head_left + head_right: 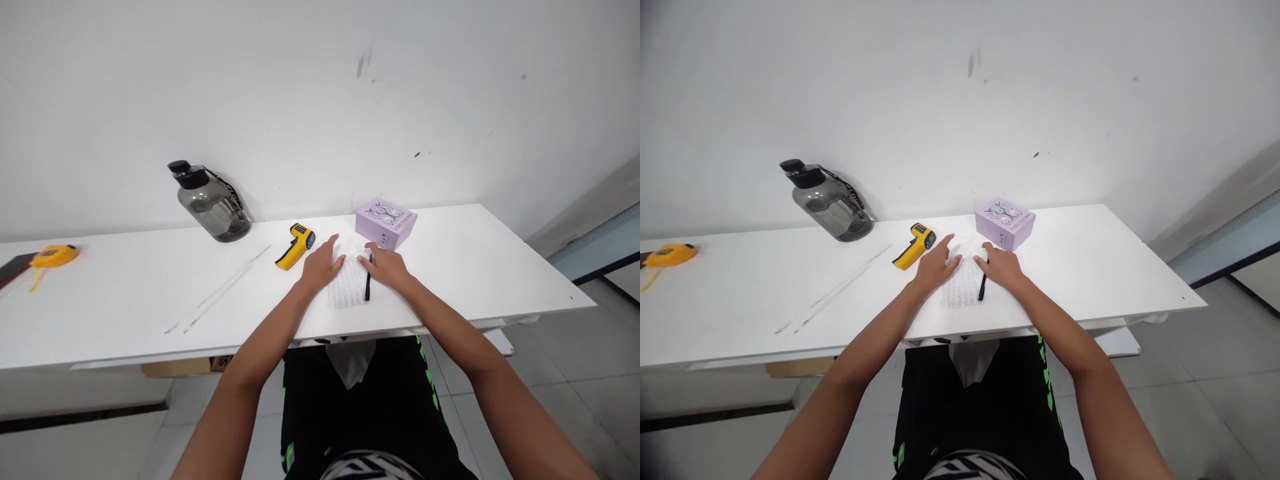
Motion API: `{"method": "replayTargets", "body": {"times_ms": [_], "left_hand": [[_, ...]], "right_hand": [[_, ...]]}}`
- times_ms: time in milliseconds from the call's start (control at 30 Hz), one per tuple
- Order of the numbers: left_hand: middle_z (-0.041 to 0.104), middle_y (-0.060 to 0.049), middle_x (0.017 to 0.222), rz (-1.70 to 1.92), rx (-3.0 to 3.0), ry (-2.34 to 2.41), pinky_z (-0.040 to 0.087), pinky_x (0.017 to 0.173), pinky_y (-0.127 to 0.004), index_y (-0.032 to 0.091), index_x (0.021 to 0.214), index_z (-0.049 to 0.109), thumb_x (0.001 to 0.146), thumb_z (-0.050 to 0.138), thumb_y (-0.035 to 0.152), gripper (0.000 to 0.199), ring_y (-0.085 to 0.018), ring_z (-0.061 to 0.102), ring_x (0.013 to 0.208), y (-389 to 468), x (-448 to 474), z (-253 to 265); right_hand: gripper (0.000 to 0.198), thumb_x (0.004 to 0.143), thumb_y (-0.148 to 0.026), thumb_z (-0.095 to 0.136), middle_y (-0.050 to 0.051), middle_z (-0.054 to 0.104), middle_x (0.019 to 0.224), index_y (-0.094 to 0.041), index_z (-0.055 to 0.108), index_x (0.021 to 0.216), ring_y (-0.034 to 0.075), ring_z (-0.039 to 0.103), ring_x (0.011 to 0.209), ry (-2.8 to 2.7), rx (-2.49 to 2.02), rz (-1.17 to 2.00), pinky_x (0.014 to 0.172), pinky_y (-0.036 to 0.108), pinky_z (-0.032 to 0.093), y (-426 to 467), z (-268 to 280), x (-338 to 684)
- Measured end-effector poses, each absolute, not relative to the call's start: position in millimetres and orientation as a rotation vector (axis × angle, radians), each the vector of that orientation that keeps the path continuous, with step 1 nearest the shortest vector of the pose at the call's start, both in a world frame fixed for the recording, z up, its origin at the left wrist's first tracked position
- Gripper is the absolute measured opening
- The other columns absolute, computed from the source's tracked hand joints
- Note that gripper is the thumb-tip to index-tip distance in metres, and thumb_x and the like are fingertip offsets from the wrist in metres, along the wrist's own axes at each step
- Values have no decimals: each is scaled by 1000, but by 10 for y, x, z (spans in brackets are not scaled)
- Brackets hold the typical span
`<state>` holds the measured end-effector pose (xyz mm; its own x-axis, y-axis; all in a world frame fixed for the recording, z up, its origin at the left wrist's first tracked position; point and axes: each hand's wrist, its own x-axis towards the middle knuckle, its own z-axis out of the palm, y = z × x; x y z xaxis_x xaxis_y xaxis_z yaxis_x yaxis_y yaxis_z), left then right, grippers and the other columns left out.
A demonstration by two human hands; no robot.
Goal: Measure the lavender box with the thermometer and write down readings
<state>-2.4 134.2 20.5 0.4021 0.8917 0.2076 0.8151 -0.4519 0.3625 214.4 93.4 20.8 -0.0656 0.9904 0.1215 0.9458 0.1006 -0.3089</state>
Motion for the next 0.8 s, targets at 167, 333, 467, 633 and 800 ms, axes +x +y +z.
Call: {"method": "replayTargets", "body": {"times_ms": [167, 333, 467, 633, 800], "left_hand": [[70, -9, 119, 331, 2542, 1431, 50, 83, -35, 21, 160, 33, 101, 48, 42, 64, -26, 69, 105, 1373, -8, 189], [67, -12, 129, 256, 2528, 1520, 48, 85, -36, 19, 157, 38, 102, 49, 46, 63, -27, 67, 111, 1463, -73, 202], [67, -12, 129, 227, 2550, 1549, 47, 87, -37, 18, 150, 48, 102, 48, 47, 56, -27, 67, 112, 1494, -85, 180], [66, -10, 128, 198, 2508, 1538, 47, 87, -36, 21, 148, 50, 102, 48, 49, 54, -26, 66, 111, 1497, -107, 201], [66, -10, 127, 217, 2468, 1545, 46, 87, -36, 21, 147, 51, 101, 49, 49, 54, -26, 66, 110, 1490, -118, 213]], "right_hand": [[28, 96, -32, 54, 10, 79, 97, -23, 72, 114, 26, 71, 90, -2033, -1833, 461, 74, 34, 46, 956, 164, 2095], [39, 87, -48, 61, 7, 78, 95, -21, 70, 115, 21, 71, 87, -1554, -1250, 1154, 77, 35, 52, 983, 191, 2324], [34, 76, -51, 76, -2, 64, 64, -21, 67, 88, 15, 59, 65, -1589, -1290, 924, 70, 31, 46, 921, 160, 2242], [52, 93, -66, 49, 0, 56, 61, -23, 57, 66, 16, 53, 63, -1694, -1322, 784, 64, 31, 41, 859, 82, 2084], [49, 94, -64, 47, -1, 57, 62, -22, 62, 74, 16, 54, 62, -1637, -1325, 909, 65, 31, 43, 884, 53, 2064]]}}
